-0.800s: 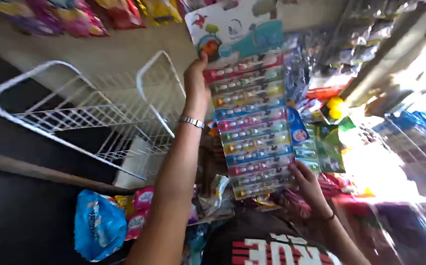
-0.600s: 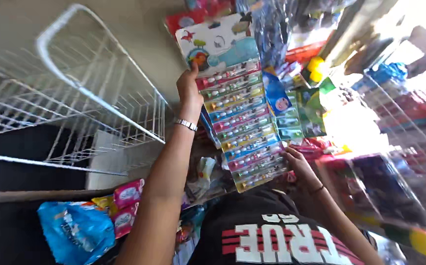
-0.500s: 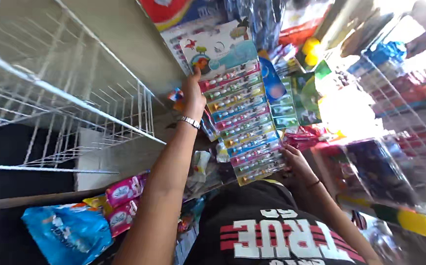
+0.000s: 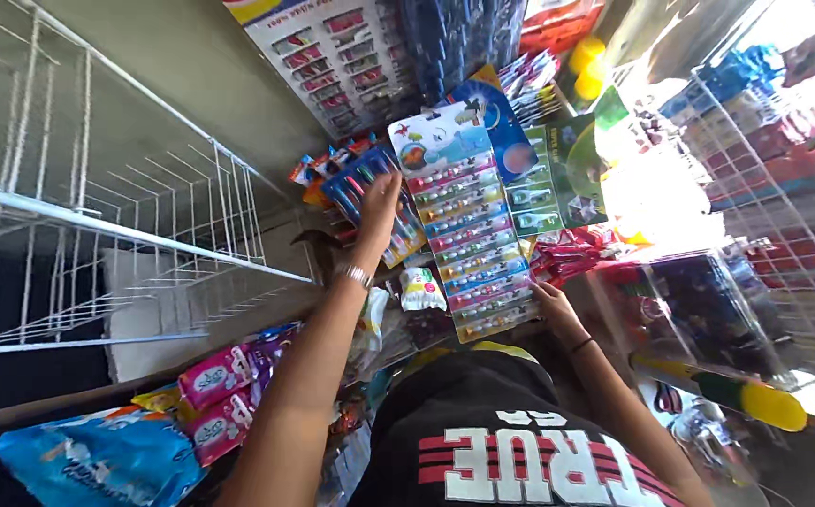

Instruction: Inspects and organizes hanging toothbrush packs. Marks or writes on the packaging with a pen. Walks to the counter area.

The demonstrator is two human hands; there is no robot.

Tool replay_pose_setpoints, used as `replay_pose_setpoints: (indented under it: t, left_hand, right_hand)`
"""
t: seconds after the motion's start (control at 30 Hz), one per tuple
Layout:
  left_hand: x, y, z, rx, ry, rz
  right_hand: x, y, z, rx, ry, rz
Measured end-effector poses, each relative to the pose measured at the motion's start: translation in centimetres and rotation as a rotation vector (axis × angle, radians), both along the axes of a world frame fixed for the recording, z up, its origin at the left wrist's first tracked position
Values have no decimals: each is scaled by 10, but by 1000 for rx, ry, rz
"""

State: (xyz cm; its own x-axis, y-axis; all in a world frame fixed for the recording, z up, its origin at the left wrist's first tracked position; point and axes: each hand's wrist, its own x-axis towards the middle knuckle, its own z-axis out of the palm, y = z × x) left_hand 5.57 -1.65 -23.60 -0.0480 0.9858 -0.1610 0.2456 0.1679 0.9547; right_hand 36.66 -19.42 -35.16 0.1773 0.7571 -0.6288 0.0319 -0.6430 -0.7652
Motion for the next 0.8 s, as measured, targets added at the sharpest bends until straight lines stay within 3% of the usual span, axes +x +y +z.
replay_pose_setpoints:
  t: [0.13, 0.33, 0.6, 0.8]
  left_hand:
    - [-28, -86, 2, -248, -93, -92]
    - [-21, -113, -29, -439, -248, 72]
    - [-3, -64, -41, -279, -53, -9]
    - [23, 31, -58, -197, 166, 117]
  right_hand:
    - [6, -3, 16, -33, 233, -154]
    - [11, 8, 36, -74, 297, -120]
    - [10, 2, 51, -8, 317, -120]
    - [9, -2, 41, 28, 348, -162]
